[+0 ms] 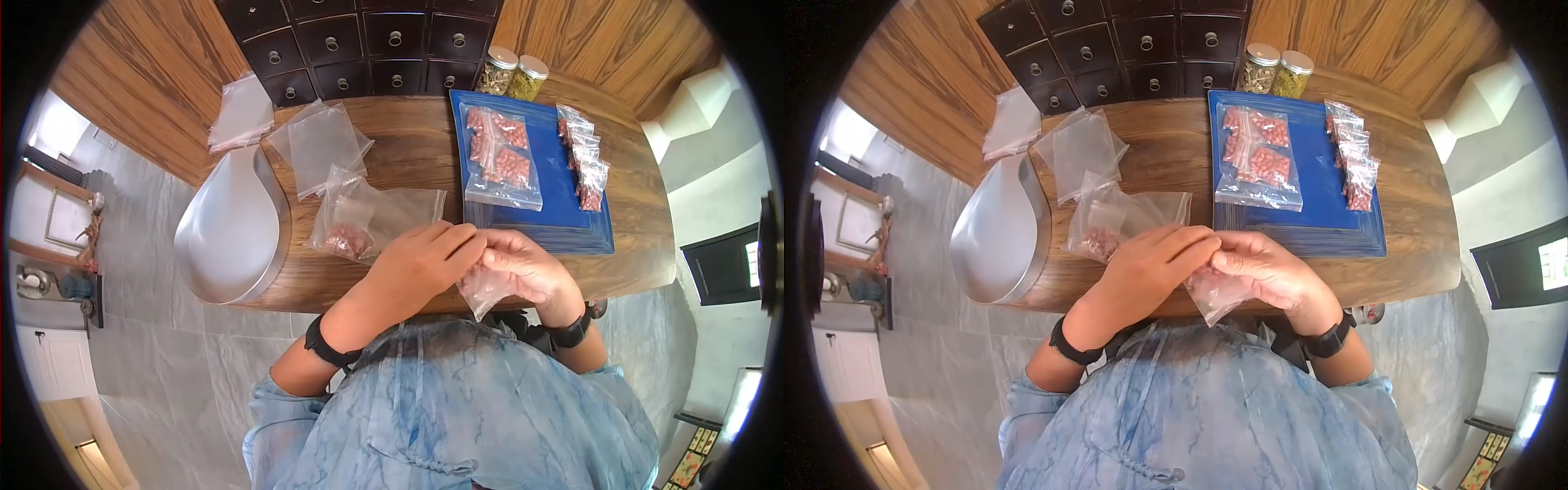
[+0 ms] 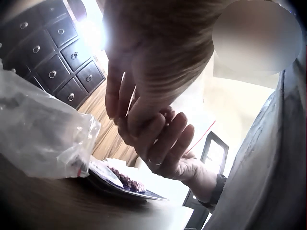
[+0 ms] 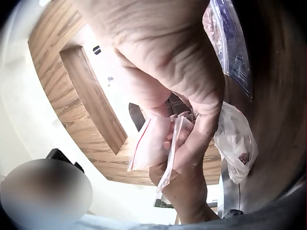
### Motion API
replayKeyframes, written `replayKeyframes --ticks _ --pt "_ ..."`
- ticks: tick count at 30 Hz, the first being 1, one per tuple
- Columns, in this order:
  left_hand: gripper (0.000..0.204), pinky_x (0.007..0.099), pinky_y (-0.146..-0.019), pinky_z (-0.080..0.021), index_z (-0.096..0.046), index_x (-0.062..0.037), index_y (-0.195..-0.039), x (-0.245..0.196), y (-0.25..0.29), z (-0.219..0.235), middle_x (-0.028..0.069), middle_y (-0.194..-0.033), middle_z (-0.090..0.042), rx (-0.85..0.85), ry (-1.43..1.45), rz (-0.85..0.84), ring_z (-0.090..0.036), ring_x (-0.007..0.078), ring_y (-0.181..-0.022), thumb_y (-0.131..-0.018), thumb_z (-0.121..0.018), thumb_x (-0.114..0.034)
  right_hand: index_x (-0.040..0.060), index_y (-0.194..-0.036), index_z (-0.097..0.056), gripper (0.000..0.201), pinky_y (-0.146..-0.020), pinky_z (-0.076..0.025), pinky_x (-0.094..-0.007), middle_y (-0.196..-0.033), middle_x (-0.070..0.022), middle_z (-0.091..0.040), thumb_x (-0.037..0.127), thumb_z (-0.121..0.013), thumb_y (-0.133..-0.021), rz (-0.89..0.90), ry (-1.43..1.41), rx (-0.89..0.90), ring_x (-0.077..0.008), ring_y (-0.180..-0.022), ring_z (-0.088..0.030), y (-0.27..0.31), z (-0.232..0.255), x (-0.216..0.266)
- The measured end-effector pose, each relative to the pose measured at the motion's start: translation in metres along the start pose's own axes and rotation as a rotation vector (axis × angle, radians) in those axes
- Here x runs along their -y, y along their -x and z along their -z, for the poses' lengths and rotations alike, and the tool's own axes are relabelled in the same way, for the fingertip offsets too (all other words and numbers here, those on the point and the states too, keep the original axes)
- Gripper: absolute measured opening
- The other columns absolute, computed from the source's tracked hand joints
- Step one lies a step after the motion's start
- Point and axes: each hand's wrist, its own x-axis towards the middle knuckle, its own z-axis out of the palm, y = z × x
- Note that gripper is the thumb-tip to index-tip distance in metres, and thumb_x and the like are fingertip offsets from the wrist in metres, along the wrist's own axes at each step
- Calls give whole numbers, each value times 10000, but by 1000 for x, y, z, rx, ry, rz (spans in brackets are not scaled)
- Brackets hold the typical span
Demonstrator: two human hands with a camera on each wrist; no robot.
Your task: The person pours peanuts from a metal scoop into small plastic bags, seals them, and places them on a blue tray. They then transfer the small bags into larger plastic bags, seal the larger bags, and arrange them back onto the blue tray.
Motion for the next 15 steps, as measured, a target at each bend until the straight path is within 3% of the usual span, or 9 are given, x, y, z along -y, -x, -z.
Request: replayKeyframes --ticks 3,6,9,12,15 --pt "344 344 -777 -510 -574 -39 -1091 -3 2 0 110 -1091 -572 -40 147 103 -605 271 -941 -749 -605 -12 -27 -1190 -531 358 -885 -490 -292 -1114 -109 -618 126 -637 -885 62 18 -4 -166 -1020 -599 -5 8 -12" --pt "399 364 -751 -502 -543 -35 -1132 0 7 3 117 -1034 -589 -68 26 267 -606 277 -905 -748 -649 -25 -25 -1180 -537 330 -877 -496 -284 -1125 -109 -619 84 -628 -882 89 124 -119 -156 -1017 -600 -3 -2 -1" --pt "443 392 -703 -483 -515 -43 -1132 10 19 9 123 -958 -607 -148 -54 567 -606 292 -867 -731 -701 -81 -28 -1152 -548 313 -819 -521 -269 -1083 -115 -641 67 -642 -869 128 229 -230 -151 -963 -623 -3 1 -2" --pt "365 405 -660 -461 -507 -53 -1057 5 21 10 132 -910 -612 -11 -177 663 -605 302 -834 -753 -698 -123 -34 -1132 -560 287 -783 -533 -260 -1023 -121 -661 54 -637 -870 106 287 -274 -144 -892 -639 -6 7 -8" --pt "282 412 -631 -457 -500 -58 -967 -2 21 -1 135 -833 -614 52 -238 645 -611 313 -769 -767 -684 -134 -36 -1116 -565 263 -777 -533 -258 -1001 -123 -665 39 -626 -872 100 330 -283 -140 -872 -640 -15 5 -10"
